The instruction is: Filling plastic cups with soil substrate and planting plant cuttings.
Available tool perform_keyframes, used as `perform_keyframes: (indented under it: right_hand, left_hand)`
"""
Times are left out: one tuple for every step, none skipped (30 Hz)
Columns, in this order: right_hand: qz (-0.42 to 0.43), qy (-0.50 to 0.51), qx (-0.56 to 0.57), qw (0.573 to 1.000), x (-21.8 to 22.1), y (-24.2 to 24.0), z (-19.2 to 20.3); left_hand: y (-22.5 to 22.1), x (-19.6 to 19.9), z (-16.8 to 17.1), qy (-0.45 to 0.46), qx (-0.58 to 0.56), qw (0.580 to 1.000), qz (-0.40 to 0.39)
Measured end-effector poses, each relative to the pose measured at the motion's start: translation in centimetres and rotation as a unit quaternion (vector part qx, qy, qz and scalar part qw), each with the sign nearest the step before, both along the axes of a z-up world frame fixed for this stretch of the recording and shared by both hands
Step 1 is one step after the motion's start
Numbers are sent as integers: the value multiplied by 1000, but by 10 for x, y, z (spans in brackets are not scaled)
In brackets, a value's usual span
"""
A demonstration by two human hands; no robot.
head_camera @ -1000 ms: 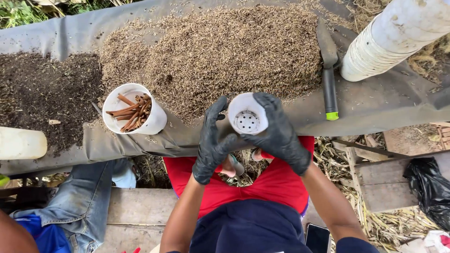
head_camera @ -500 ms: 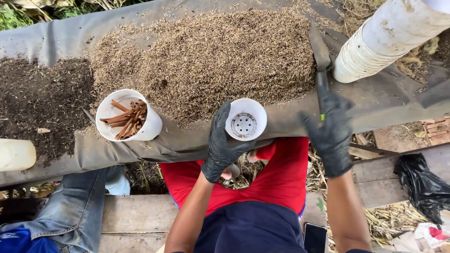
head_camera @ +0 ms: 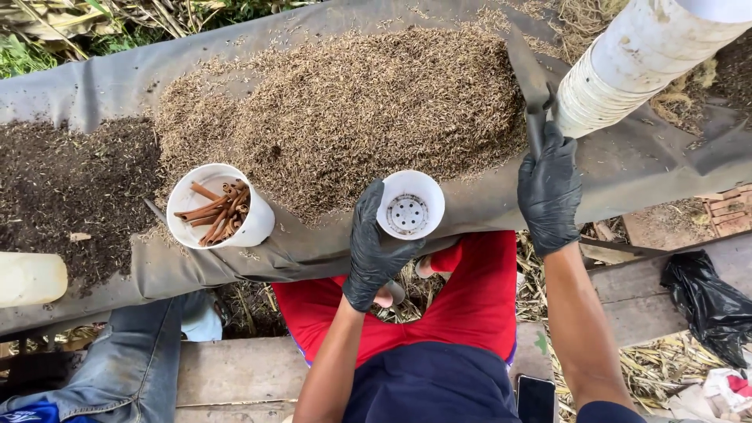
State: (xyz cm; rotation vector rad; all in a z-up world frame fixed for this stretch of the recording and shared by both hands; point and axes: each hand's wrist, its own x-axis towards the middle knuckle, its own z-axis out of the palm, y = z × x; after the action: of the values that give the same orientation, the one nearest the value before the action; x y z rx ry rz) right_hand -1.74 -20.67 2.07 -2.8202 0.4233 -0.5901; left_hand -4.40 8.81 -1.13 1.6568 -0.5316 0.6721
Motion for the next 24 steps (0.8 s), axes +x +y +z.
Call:
perform_keyframes:
  right_hand:
    - [11,-12,20,1000,-2,7,12]
    - [10,-12,20,1000,-2,13,23]
    - [26,-20,28,999,-4,19,35]
    - [42,-28,36,998,-5,24,46]
    - [41,-27,36,998,-5,29,56]
    - [57,-39,23,997,-6,33,65]
    - [74,-51,9,996,-6,37,76]
    - [74,-52,8,996,-2,39,79]
    - [123,-95,101,983,1,41,81]
    - [171,-136,193,957,5,42,84]
    - [172,-137,193,956,10,34,83]
    - [245,-101,357,896,14,25,81]
    - [311,-61,508,801,19,17,79]
    - [311,-62,508,801,18,16,80]
    - [311,-29,511,801,18,15,81]
    - [310,4,514,800,17,14,81]
    - [311,5,515,799,21,9,83]
    - [286,51,505,813,25,4,84]
    - [259,97,493,825,28,-1,85]
    - [258,98,494,824,32,-3,93]
    - [255,127,470,835,36,-6,103]
    - [252,156,445,845,39,-8,112]
    - [251,154,443,846,42,-8,120]
    - [277,153,428,847,44,-8,128]
  left_hand:
    - [0,0,-1,-5,-4,1000,-3]
    - [0,1,0,-5,-4,1000,-3]
    - [0,1,0,-8,-1,1000,-1]
    - [0,0,1,-11,2,1000,1]
    - [1,0,1,-10,3,1000,0]
    - [2,0,2,-7,-2,1000,-7]
    - [2,0,3,-6,-7,1000,-13]
    - [2,1,1,-7,-8,1000,-14]
    - [3,2,-1,-8,-6,1000,-14]
    - [3,2,-4,-10,-4,1000,-15]
    - [4,1,-6,-11,-4,1000,-14]
    - [5,0,-9,-20,41,999,0]
    - [7,0,-11,-29,87,996,13]
    - [6,0,-12,-29,88,996,14]
    - [6,0,-12,-24,83,996,12]
    - [6,0,-13,-18,77,997,9]
    - [7,0,-11,-17,78,997,11]
    - [8,-1,-10,-22,78,997,9]
    - [7,-1,-8,-27,78,997,5]
    - [8,-2,-9,-26,78,997,5]
    - [7,-2,-9,-22,77,997,4]
    - [7,-1,-9,-18,75,997,3]
    - [7,-1,-7,-19,74,997,2]
    - [7,0,-5,-27,74,997,-1]
